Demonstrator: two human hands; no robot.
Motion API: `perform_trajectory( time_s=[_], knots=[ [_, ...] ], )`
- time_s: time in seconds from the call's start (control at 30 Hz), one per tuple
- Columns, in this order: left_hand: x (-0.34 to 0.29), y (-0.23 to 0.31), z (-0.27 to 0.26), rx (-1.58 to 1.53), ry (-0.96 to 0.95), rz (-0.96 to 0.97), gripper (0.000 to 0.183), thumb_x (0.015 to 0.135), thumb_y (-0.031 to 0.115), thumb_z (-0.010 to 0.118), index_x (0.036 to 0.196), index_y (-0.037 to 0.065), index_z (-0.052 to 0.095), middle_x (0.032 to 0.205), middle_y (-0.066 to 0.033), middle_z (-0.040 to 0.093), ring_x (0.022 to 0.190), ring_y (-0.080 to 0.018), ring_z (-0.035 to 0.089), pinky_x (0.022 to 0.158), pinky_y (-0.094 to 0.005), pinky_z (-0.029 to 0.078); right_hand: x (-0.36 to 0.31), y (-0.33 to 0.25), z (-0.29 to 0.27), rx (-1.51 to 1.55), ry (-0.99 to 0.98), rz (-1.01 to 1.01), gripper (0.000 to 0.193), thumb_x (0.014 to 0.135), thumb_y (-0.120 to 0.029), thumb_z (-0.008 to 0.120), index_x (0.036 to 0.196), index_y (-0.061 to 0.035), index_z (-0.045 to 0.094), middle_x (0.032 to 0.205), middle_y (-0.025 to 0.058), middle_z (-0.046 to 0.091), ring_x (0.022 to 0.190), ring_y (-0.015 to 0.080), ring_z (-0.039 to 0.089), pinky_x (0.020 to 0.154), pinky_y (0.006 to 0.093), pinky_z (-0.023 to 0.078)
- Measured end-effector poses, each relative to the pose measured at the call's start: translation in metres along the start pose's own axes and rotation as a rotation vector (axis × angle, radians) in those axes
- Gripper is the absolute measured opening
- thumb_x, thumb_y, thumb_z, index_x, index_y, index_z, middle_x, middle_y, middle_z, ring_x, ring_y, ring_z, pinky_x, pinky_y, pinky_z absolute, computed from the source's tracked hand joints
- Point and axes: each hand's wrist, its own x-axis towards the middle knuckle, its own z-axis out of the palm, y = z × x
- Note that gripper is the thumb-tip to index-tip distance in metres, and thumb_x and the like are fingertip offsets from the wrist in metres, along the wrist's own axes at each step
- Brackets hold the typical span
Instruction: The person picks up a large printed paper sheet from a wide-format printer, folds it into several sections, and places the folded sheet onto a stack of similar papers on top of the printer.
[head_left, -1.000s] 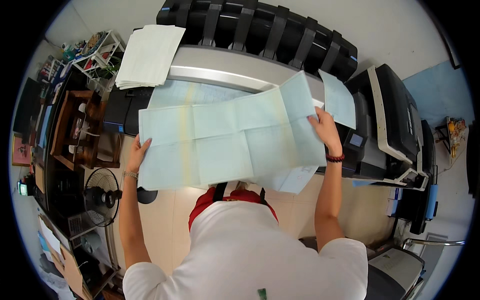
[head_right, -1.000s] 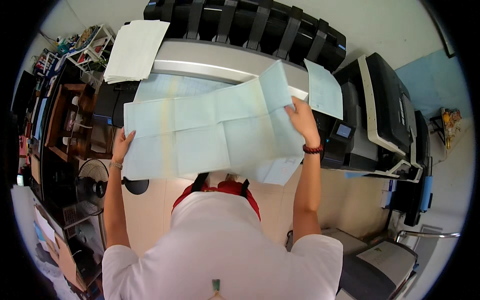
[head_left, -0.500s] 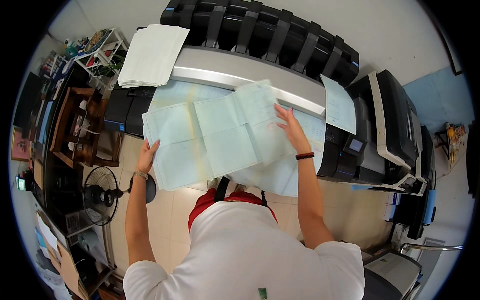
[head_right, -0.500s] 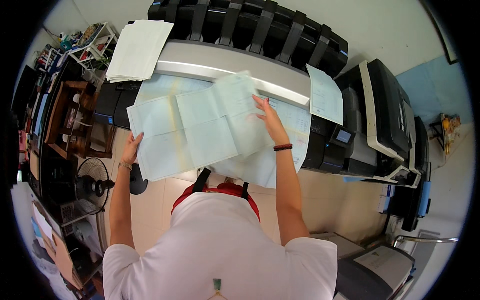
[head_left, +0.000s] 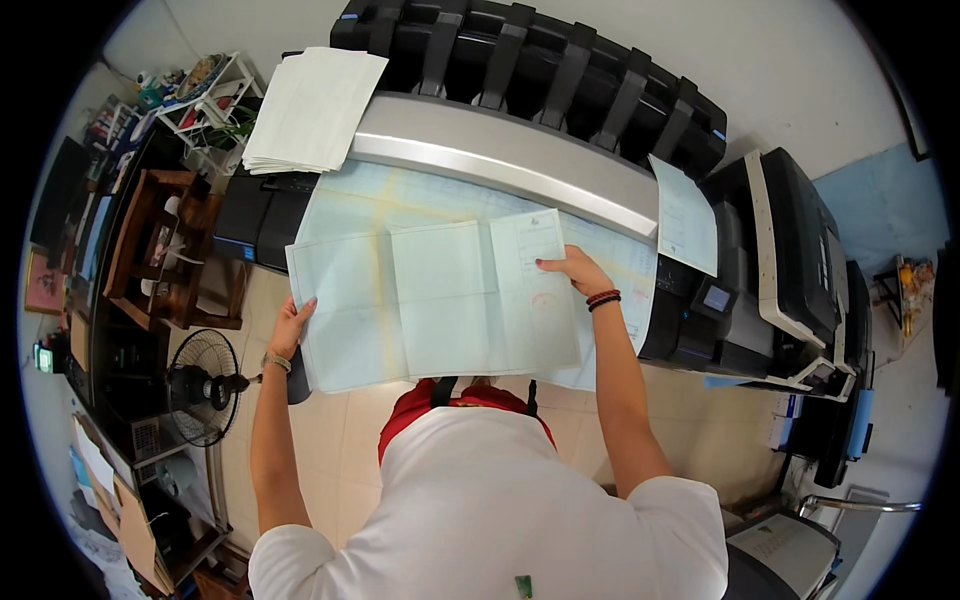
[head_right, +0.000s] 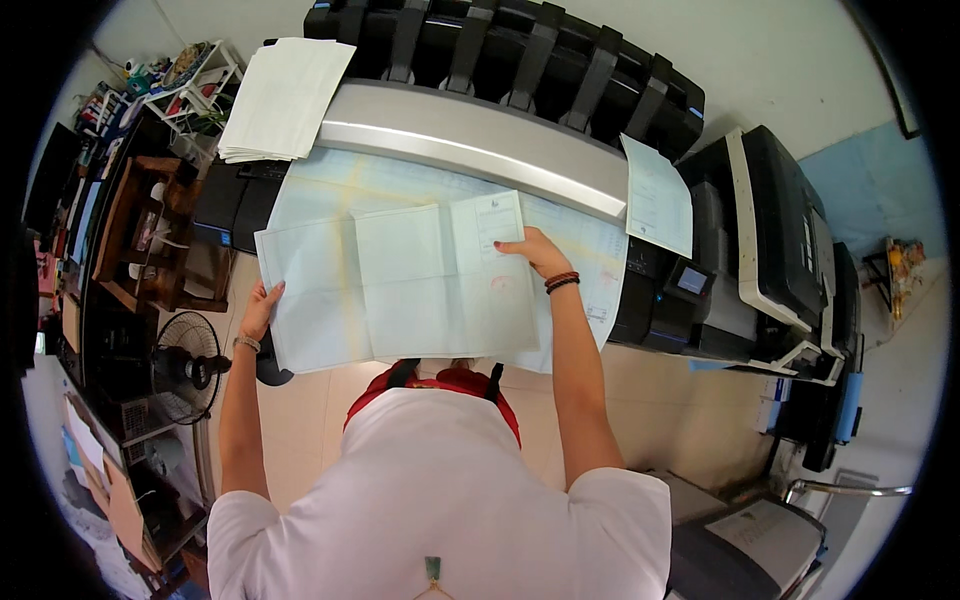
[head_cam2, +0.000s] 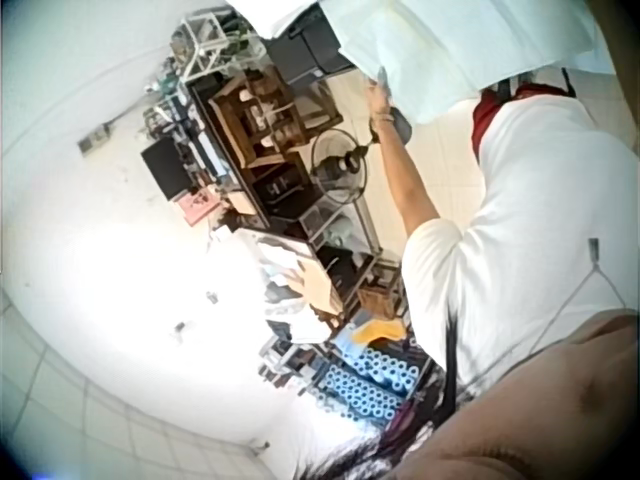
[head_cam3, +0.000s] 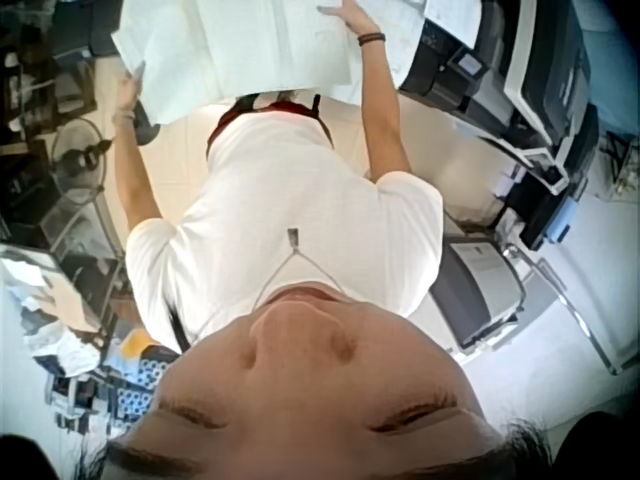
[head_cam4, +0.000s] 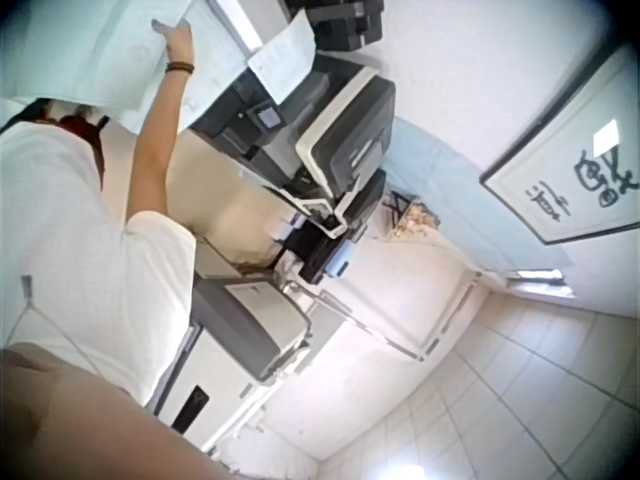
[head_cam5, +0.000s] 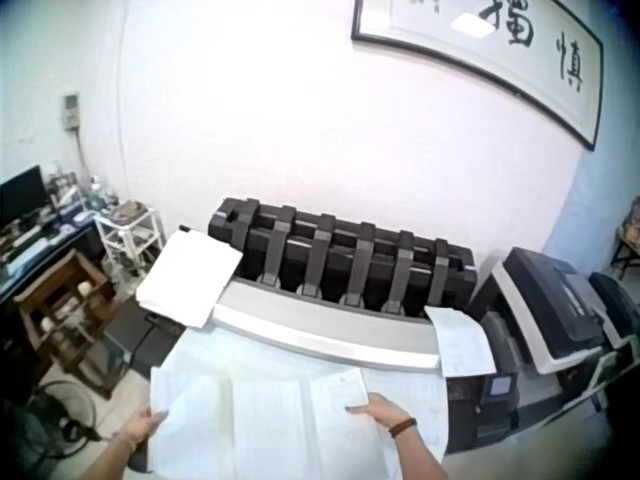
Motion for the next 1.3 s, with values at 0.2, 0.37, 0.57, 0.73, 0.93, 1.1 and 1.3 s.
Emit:
perform_trajectory(
  time_s=[0.2,0.37,0.57,0.73,0.93,1.1,1.3],
  knots=[
    [0.008,0.009,0.029,0.13,0.017,-0.085,0.032,0.093,0.03,0.065,0.116,0.009,0.06,0.1,-0.0001,0.068,0.082,-0.0059,0.061,0.07,-0.0227,0.05,-0.009,-0.002,-0.009,0.731,-0.154,-0.207,0.045,0.088,-0.01,0.065,0.13,-0.0019,0.05,0.12,0.0078,0.061,0.109,0.0173,0.058,0.093,0.0318,0.048],
    [0.023,0.019,0.086,0.014,-0.069,0.094,0.026,0.096,0.023,0.06,0.115,0.006,0.06,0.099,0.0012,0.066,0.085,-0.0051,0.058,0.076,-0.023,0.048,0.019,-0.01,0.053,0.477,-0.274,-0.051,0.041,0.091,-0.014,0.061,0.13,-0.0019,0.051,0.115,0.0038,0.062,0.106,0.0165,0.057,0.095,0.0326,0.044],
    [0.031,0.019,0.104,0.008,-0.076,-0.009,0.034,0.097,0.024,0.057,0.125,0.005,0.055,0.111,0.0009,0.062,0.099,-0.0065,0.055,0.085,-0.0247,0.047,0.048,0.004,0.14,-0.083,-0.02,-0.111,0.049,0.085,-0.019,0.071,0.128,-0.0027,0.055,0.115,0.0096,0.062,0.096,0.0177,0.061,0.081,0.0319,0.05],
    [0.015,0.028,0.123,-0.061,-0.07,-0.006,0.05,0.091,0.024,0.067,0.132,0.003,0.048,0.117,-0.005,0.061,0.102,-0.0132,0.058,0.089,-0.03,0.048,0.046,0.011,0.179,0.005,0.221,-0.218,0.056,0.084,-0.016,0.072,0.134,-0.0009,0.05,0.115,0.0125,0.061,0.088,0.0166,0.063,0.075,0.0292,0.051],
    [0.004,0.046,0.126,-0.218,-0.122,-0.103,0.049,0.086,0.016,0.072,0.127,-0.001,0.051,0.12,-0.01,0.061,0.106,-0.0177,0.059,0.092,-0.0318,0.048,0.038,-0.008,0.165,0.213,-0.092,-0.07,0.046,0.088,-0.008,0.066,0.13,0.001,0.05,0.113,0.0095,0.062,0.096,0.0179,0.062,0.086,0.0304,0.05],
    [0.003,0.046,0.115,-0.458,-0.073,-0.152,0.04,0.088,0.017,0.07,0.123,0.003,0.055,0.116,-0.0076,0.063,0.107,-0.0154,0.059,0.092,-0.0324,0.049,0.023,-0.045,0.173,0.703,-0.107,-0.143,0.034,0.093,-0.009,0.062,0.123,-0.0008,0.05,0.114,0.0094,0.062,0.103,0.0165,0.06,0.091,0.0318,0.049],
    [0.011,0.059,0.127,-0.259,-0.096,-0.084,0.036,0.088,0.012,0.068,0.119,0.001,0.055,0.105,-0.0089,0.066,0.091,-0.0165,0.065,0.08,-0.0324,0.055,0.021,-0.054,0.176,0.253,0.083,-0.311,0.057,0.095,-0.016,0.061,0.144,-0.0047,0.033,0.117,0.0124,0.062,0.098,0.0145,0.062,0.079,0.0269,0.052]
  ],
)
